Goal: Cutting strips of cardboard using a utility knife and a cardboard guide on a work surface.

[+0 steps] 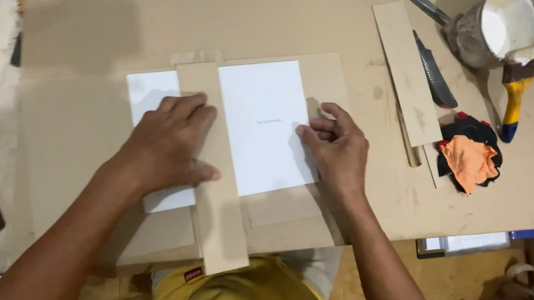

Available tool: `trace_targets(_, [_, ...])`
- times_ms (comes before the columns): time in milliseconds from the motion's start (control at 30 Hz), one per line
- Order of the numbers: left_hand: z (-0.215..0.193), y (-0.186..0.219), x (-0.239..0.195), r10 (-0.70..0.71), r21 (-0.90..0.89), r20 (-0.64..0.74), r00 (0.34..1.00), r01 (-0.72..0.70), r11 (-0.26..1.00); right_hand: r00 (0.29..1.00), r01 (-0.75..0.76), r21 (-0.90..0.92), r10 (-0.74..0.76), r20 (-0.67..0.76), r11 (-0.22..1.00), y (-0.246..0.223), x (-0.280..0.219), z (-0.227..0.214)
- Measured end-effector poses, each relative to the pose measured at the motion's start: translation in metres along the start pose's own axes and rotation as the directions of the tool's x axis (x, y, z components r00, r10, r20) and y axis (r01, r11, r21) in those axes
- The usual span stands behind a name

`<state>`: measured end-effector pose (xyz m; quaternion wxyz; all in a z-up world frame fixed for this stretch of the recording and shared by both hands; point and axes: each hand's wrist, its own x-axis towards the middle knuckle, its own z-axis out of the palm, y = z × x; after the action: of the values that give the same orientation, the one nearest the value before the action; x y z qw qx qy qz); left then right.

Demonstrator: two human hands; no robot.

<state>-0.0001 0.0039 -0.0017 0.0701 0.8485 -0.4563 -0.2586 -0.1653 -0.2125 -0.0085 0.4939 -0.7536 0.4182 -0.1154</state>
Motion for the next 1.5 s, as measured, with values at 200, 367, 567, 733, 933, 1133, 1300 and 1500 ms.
trace_targets(200, [0.009,-0.009,-0.001,0.092,-0.055,-0.132,0.987,-0.1,0.993,0.965,0.214,-0.08,-0.223,-0.137,0.974,0.037,0.01,0.015])
trace_targets(367, [-0.004,-0.008,-0.027,0.088,-0.321,-0.295,0.951,-0.185,0.929,0.922,0.324,-0.218,-0.358,-0.143,0.921,0.053,0.02,0.011])
trace_targets(567, [0.037,-0.046,-0.058,-0.377,-0.624,-0.59,0.714,-0.107,0.774,0.976,0.148,-0.147,-0.169,-0.139,0.978,0.011,-0.004,0.016])
trace_targets(733, [0.054,-0.043,-0.079,-0.526,-0.77,-0.455,0.719,-0.021,0.638,0.964,0.214,-0.148,-0.234,-0.128,0.966,0.018,-0.002,0.017])
trace_targets(933, [0.056,-0.028,-0.082,-0.536,-0.758,-0.434,0.724,0.028,0.651,0.963,0.215,-0.142,-0.234,-0.132,0.966,0.016,-0.005,0.018])
trace_targets(1133, [0.061,-0.028,-0.077,-0.553,-0.746,-0.452,0.7,0.044,0.665,0.964,0.21,-0.109,-0.224,-0.143,0.972,0.019,-0.003,0.019])
trace_targets(1300, [0.065,-0.031,-0.074,-0.56,-0.738,-0.469,0.683,0.045,0.673,0.957,0.229,-0.118,-0.246,-0.156,0.966,0.024,0.001,0.019])
trace_targets(1500, [0.062,-0.031,-0.076,-0.559,-0.747,-0.442,0.702,0.057,0.662,0.952,0.24,-0.107,-0.256,-0.169,0.965,0.022,-0.002,0.021])
